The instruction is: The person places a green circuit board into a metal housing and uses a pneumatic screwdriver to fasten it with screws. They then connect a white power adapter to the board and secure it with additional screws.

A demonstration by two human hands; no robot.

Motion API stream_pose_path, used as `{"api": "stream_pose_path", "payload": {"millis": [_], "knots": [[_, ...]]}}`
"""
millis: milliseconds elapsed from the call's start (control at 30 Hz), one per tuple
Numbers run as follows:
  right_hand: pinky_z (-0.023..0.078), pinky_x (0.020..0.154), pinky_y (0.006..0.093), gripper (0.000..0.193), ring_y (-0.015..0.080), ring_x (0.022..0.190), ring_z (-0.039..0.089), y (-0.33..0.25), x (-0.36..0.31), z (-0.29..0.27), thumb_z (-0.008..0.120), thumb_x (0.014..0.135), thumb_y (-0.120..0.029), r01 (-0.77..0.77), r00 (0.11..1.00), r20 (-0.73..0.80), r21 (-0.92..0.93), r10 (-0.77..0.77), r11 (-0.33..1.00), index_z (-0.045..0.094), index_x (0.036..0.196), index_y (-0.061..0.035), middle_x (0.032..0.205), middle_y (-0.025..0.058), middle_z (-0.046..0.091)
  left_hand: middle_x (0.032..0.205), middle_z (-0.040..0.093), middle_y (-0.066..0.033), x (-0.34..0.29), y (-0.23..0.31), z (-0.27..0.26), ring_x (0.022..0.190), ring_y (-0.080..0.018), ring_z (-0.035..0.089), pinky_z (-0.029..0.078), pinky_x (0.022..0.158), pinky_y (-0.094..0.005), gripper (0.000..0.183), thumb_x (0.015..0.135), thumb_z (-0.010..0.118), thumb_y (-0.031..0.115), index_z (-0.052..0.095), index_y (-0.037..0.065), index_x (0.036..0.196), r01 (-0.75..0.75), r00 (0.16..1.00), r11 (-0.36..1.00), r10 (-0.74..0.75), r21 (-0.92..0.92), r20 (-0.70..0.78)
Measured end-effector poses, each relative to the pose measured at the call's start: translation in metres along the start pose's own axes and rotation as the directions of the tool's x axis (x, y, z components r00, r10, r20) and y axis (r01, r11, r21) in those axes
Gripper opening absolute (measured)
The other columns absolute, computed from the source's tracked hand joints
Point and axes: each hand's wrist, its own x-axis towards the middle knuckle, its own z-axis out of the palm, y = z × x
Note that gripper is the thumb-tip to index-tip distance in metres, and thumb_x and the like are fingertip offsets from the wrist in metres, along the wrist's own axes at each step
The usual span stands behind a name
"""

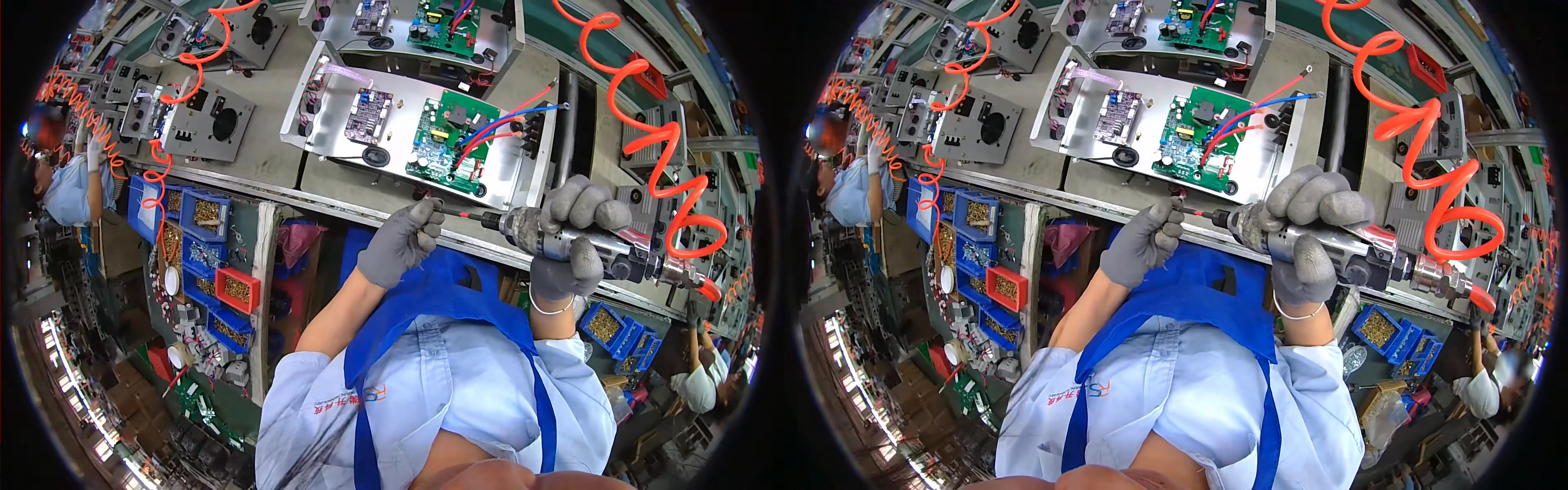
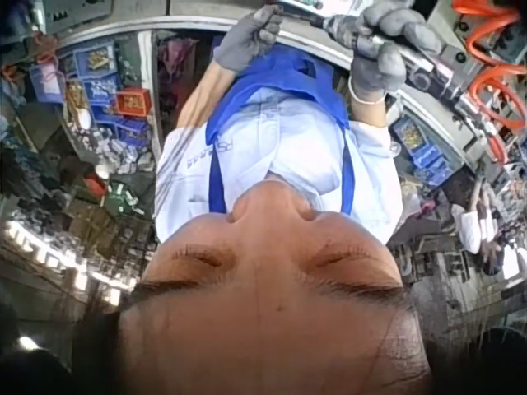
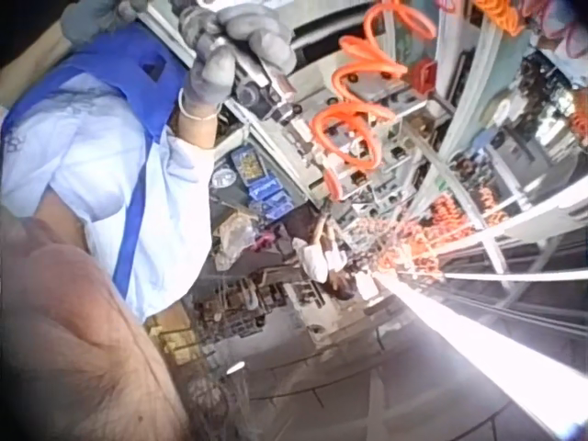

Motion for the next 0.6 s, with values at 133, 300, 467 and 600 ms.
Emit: {"api": "stream_pose_path", "payload": {"millis": [133, 300, 467, 600], "knots": [[0.041, 0.047, 0.0244, 0.04, 0.0174, 0.064, 0.045, 0.004, 0.008, 0.007, 0.068, 0.073, -0.019, 0.014, 1.0, 0.003, -0.06, -0.014, 0.998, 0.052, 0.108, -0.0095, 0.075, 0.0057, 0.044, 0.082, 0.053, -0.0008, 0.013, 0.014, -0.008, 0.062, -0.0043, 0.049, 0.042, 0.047, -0.0142, 0.03, 0.089, 0.062, 0.027, 0.054, 0.002, 0.103, 0.074, 0.996, 0.995, -0.077, 0.061, 0.046], [0.038, 0.044, 0.0241, 0.042, 0.0158, 0.059, 0.04, 0.005, 0.012, 0.027, 0.064, 0.071, -0.021, 0.089, 0.991, -0.087, -0.179, -0.106, 0.98, 0.051, 0.109, -0.0094, 0.07, 0.0041, 0.038, 0.077, 0.037, 0.0028, 0.022, 0.033, 0.008, 0.06, -0.0024, 0.034, 0.032, 0.045, -0.0118, 0.028, 0.091, 0.058, 0.025, 0.049, 0.001, 0.103, 0.217, 0.975, 0.974, -0.219, 0.062, 0.027], [0.039, 0.046, 0.0254, 0.041, 0.0163, 0.059, 0.041, 0.01, 0.016, 0.037, 0.063, 0.072, -0.019, 0.094, 0.995, -0.006, -0.241, -0.098, 0.966, 0.05, 0.109, -0.0081, 0.072, 0.0049, 0.039, 0.075, 0.039, 0.003, 0.025, 0.045, 0.012, 0.06, -0.0028, 0.037, 0.034, 0.045, -0.0125, 0.034, 0.088, 0.062, 0.032, 0.051, 0.002, 0.101, 0.194, 0.971, 0.949, -0.222, 0.248, 0.092], [0.04, 0.047, 0.0266, 0.04, 0.017, 0.06, 0.042, 0.016, 0.014, 0.045, 0.063, 0.072, -0.018, 0.09, 0.994, -0.045, -0.244, -0.104, 0.966, 0.05, 0.109, -0.007, 0.072, 0.0056, 0.04, 0.073, 0.046, 0.0021, 0.018, 0.054, 0.018, 0.06, -0.0042, 0.044, 0.038, 0.045, -0.0152, 0.038, 0.089, 0.06, 0.036, 0.055, 0.0, 0.101, 0.195, 0.981, 0.918, -0.189, 0.344, -0.051]]}}
